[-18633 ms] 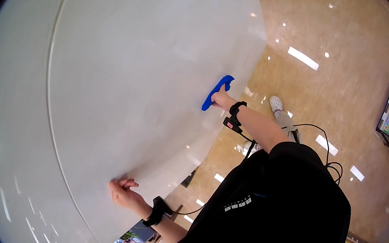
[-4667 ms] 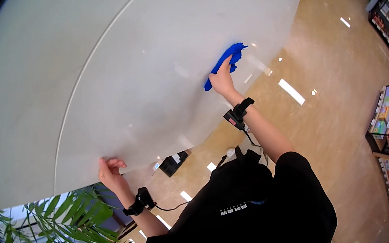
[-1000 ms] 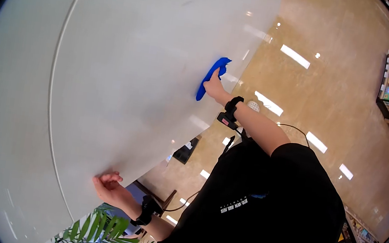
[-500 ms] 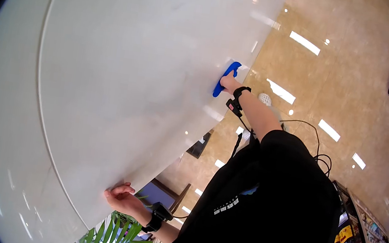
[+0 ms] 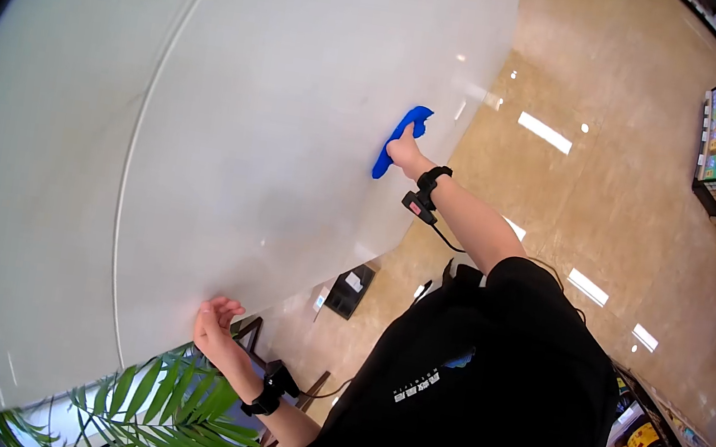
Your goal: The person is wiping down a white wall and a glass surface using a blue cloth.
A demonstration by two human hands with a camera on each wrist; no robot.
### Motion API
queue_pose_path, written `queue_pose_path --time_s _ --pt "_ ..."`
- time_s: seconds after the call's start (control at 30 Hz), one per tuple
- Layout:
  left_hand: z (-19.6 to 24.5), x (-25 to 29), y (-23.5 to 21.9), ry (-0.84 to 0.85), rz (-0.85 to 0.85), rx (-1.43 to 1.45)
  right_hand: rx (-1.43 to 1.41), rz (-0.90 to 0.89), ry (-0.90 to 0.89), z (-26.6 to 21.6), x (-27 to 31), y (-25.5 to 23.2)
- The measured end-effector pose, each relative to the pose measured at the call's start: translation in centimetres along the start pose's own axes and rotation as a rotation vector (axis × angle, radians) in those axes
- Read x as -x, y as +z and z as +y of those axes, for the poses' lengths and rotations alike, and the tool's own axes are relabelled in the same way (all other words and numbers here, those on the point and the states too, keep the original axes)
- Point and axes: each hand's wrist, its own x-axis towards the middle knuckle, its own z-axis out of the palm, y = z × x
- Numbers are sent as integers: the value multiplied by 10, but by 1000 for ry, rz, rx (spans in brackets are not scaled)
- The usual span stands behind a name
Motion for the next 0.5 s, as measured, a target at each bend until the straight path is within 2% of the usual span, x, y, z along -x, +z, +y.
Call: queue_pose_path --time_s 0.07,0.17,0.27,0.5 --pt "-14 5 -20 -10 -1 31 104 -14 -152 -16 18 8" --pt "-33 11 -42 -17 1 96 173 -4 -192 -49 47 25" --pt "-46 14 -53 -23 -27 152 282 49 -308 -94 93 52" --pt "-59 15 -57 28 -101 293 595 126 -889 -170 185 117"
